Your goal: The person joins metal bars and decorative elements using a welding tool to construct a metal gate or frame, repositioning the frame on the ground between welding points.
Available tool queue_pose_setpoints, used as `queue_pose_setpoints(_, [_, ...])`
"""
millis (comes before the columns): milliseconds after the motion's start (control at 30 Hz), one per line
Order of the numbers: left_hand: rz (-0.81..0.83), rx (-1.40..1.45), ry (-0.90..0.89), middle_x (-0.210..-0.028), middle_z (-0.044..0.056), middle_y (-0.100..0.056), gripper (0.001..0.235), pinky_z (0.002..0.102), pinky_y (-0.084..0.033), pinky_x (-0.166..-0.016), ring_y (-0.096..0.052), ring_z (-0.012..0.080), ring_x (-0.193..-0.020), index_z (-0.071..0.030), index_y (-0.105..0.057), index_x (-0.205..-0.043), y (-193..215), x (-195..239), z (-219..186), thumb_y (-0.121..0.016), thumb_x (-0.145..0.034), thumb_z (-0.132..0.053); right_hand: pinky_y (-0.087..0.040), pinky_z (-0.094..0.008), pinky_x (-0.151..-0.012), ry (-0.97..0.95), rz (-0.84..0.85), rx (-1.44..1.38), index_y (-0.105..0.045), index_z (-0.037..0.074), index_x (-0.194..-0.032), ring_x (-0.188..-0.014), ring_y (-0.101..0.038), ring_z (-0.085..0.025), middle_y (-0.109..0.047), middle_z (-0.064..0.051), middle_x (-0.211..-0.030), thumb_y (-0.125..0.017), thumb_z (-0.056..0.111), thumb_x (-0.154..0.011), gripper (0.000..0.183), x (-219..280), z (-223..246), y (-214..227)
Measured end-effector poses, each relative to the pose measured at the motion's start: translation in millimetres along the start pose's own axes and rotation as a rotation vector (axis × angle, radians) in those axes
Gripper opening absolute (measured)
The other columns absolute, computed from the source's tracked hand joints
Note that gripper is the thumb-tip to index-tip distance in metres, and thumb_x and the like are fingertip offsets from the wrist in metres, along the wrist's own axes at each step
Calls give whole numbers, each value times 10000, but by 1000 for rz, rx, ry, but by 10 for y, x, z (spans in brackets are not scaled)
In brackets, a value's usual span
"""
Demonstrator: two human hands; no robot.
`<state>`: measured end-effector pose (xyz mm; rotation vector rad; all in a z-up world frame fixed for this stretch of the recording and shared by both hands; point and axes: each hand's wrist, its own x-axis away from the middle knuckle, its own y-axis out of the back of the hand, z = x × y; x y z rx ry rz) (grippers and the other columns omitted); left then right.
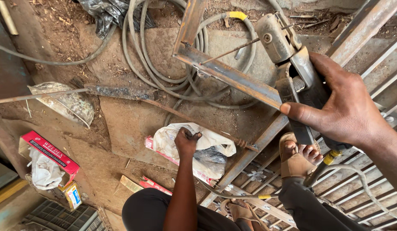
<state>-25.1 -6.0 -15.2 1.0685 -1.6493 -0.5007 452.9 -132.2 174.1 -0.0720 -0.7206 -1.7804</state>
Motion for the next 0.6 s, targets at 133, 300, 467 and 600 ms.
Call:
queue_pose_setpoints(133, [8, -12, 9, -619, 52, -574, 476, 324, -457, -540, -475, 152, -555, -38, -526, -739, 4, -8, -19, -980, -636, -136, -549, -553, -906, 146, -26, 83, -385, -180, -1513, -1138, -618, -557, -567, -444, -1269, -799, 496, -793, 1071, -38, -27, -43])
queue_pose_setpoints(300, [7, 35, -24, -626, 56, -573, 466, 328, -462, -548, -485, 160, -563, -33, -530, -745, 25, 10, -13, -973, -645, -136, -514, -484, -1000, 53, 3, -96, -431, -128, -1504, -1216, -634, -436, -629, -348, -1282, -821, 456, -761, 1022, -46, 74, -46])
queue_pose_setpoints(467, [3, -25, -14, -624, 67, -606, 474, 348, -476, -574, -540, 181, -560, -38, -548, -740, 28, -15, -11, -987, -600, -147, -489, -424, -1062, -6, 23, -204, -464, -95, -1476, -1248, -636, -319, -659, -272, -1275, -843, 424, -716, 995, -79, 192, 10])
queue_pose_setpoints(600, [3, -24, -33, -637, 77, -613, 470, 360, -488, -587, -558, 186, -570, -27, -546, -738, 20, -21, 26, -981, -595, -135, -494, -464, -1046, -34, 38, -192, -467, -87, -1475, -1231, -647, -354, -666, -284, -1242, -828, 425, -718, 983, -86, 174, 12])
